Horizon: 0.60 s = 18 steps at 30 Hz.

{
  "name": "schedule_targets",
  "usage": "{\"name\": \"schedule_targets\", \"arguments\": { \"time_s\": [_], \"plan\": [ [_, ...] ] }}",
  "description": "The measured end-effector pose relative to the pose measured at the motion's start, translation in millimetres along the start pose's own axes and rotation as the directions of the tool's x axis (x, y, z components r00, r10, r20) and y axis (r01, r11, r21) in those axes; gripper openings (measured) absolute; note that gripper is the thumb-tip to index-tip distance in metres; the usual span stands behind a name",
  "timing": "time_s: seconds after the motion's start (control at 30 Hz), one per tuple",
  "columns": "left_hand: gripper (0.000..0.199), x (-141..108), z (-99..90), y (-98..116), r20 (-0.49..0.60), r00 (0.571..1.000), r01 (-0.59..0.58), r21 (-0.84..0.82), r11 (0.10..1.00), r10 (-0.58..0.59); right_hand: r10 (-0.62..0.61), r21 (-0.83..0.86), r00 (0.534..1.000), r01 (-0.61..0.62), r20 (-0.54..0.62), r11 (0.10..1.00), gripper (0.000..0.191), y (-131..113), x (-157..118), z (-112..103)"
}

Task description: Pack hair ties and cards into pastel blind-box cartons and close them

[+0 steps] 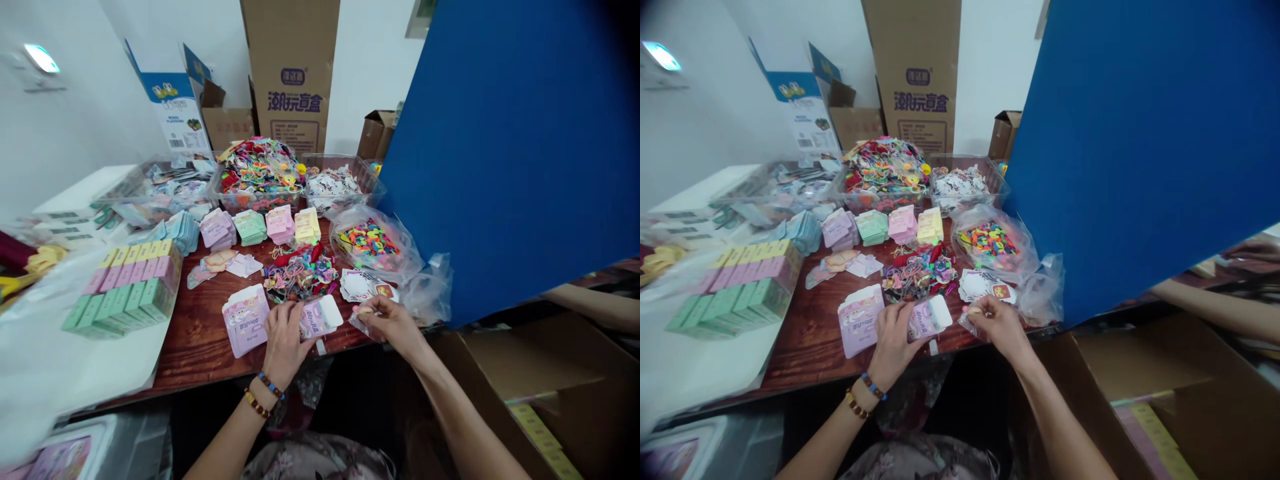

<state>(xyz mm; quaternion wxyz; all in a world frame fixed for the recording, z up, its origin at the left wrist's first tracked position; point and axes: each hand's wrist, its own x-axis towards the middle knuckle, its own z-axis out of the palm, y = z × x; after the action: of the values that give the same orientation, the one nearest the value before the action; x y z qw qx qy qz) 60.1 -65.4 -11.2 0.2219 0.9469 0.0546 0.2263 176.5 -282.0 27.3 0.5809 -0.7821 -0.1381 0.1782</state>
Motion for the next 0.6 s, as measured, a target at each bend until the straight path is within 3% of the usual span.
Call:
{"name": "schedule_targets", "arguments": {
  "time_s": [0.07, 0.1, 0.17, 0.2, 0.27, 0.33, 0.4, 0.47, 0.6],
  "plan": [
    [0.071, -3, -2.6, 0, 0.03, 0.999, 0.025, 0.0, 1.0, -0.025, -0.077, 0.081, 0.996, 0.073, 0.05, 0.994, 0.031, -20, -1, 1],
    [0.072, -4, -3.4, 0, 0.051, 0.998, 0.032, -0.016, 0.999, -0.031, -0.1, 0.042, 0.992, 0.097, 0.082, 0.994, 0.027, -30, -1, 4],
    [0.072, -5, -4.8, 2, 0.082, 0.996, 0.036, -0.062, 0.997, -0.031, -0.104, -0.199, 0.984, 0.132, 0.146, 0.971, 0.017, -52, -1, 14],
    [0.072, -6, -5.6, 4, 0.088, 0.996, 0.039, -0.082, 0.996, -0.032, -0.093, -0.367, 0.98, 0.152, 0.175, 0.917, 0.014, -62, -1, 20],
    [0.072, -7, -7.5, 7, 0.097, 0.994, 0.05, -0.106, 0.993, -0.04, -0.052, -0.667, 0.968, 0.207, 0.244, 0.716, 0.017, -81, 0, 31],
    [0.074, -8, -9.4, 10, 0.109, 0.993, 0.068, -0.118, 0.991, -0.055, 0.008, -0.806, 0.941, 0.286, 0.339, 0.518, 0.023, -96, 1, 41],
    [0.075, -8, -10.3, 11, 0.132, 0.989, 0.088, -0.119, 0.989, -0.072, 0.067, -0.841, 0.902, 0.369, 0.427, 0.396, 0.023, -106, 3, 48],
    [0.075, -8, -10.0, 11, 0.152, 0.984, 0.111, -0.12, 0.987, -0.092, 0.098, -0.843, 0.874, 0.42, 0.475, 0.337, 0.023, -113, 7, 53],
    [0.072, -9, -9.3, 8, 0.119, 0.983, 0.161, -0.155, 0.975, -0.143, -0.007, -0.783, 0.847, 0.495, 0.532, 0.378, 0.022, -113, 19, 52]
  ]
}}
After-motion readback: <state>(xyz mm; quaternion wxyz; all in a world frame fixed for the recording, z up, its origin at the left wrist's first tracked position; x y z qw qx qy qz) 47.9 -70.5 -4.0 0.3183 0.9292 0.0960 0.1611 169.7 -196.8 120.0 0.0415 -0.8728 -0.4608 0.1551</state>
